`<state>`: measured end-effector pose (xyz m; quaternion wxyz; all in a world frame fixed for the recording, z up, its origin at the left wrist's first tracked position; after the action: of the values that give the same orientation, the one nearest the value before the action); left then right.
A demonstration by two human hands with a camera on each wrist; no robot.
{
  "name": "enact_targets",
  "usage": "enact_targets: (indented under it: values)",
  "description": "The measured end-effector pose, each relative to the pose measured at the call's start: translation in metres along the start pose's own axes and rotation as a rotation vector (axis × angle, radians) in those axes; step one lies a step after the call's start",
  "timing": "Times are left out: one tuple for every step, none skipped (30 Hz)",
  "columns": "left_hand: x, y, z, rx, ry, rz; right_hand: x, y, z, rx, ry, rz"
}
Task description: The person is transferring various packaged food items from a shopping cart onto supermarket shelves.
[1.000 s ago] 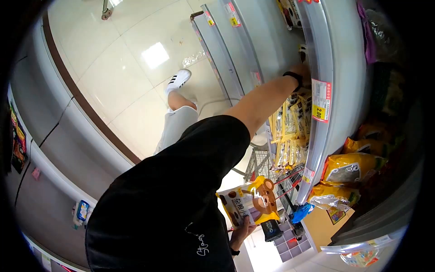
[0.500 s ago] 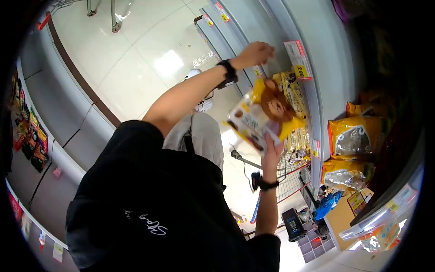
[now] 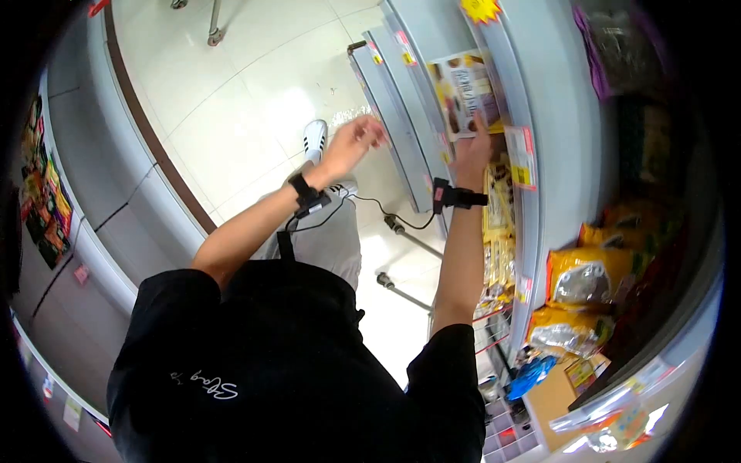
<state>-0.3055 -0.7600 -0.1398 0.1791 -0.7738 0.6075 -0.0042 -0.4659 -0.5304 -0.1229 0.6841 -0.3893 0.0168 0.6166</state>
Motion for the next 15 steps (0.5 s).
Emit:
enact_targets:
  values:
    - [0.001, -0.005, -0.004, 0.023, 0.001, 0.024, 0.003, 0.025, 0.006, -0.032, 0.018, 0.033]
    - [0.001, -0.011, -0.011, 0.048, -0.002, 0.051, 0.0, 0.045, 0.014, 0.025, -0.009, 0.009]
    - [0.001, -0.015, -0.017, 0.07, -0.004, 0.082, -0.007, 0.063, 0.022, 0.088, -0.034, -0.012]
    - [0.002, -0.018, -0.023, 0.066, -0.014, 0.086, -0.012, 0.077, 0.026, 0.151, -0.059, -0.033]
    - [0.004, -0.02, -0.027, 0.062, -0.025, 0.091, -0.028, 0.085, 0.029, 0.236, -0.126, -0.023]
    - [0.006, -0.021, -0.034, 0.057, -0.034, 0.098, -0.03, 0.094, 0.04, 0.448, -0.64, 0.006]
    - [0.01, -0.024, -0.039, 0.077, -0.013, 0.082, -0.032, 0.1, 0.053, 0.656, -1.153, 0.038]
    - [0.013, -0.024, -0.041, 0.086, -0.036, 0.076, -0.04, 0.104, 0.057, 0.86, -1.665, 0.073]
    - [0.016, -0.024, -0.042, 0.095, -0.057, 0.07, -0.043, 0.111, 0.058, 0.894, -1.654, 0.055]
    - [0.019, -0.022, -0.042, 0.104, -0.076, 0.067, -0.046, 0.118, 0.059, 0.929, -1.643, 0.038]
    - [0.022, -0.02, -0.042, 0.072, -0.116, 0.049, -0.045, 0.122, 0.061, 0.969, -1.76, -0.003]
    - [0.027, -0.017, -0.04, 0.076, -0.109, 0.033, -0.047, 0.126, 0.065, 1.011, -1.877, -0.048]
    - [0.034, -0.014, -0.038, 0.08, -0.102, 0.018, -0.044, 0.139, 0.07, 0.854, -1.952, -0.082]
    - [0.041, -0.011, -0.039, 0.085, -0.094, 0.005, -0.04, 0.146, 0.071, 0.878, -1.958, -0.114]
    - [0.049, -0.006, -0.042, 0.091, -0.043, 0.007, -0.038, 0.147, 0.07, 0.901, -1.965, -0.147]
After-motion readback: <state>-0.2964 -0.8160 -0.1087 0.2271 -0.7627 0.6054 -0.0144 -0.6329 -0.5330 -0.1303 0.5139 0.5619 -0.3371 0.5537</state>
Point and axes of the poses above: each hand's wrist, its own y-axis towards the middle knuckle, its own x-axis out of the back of the hand, z = x × y, the point moved 3 cm from there along y, towards the middle knuckle, and after that the axes turned 2 degrees about -z, right-handed, at the moved point
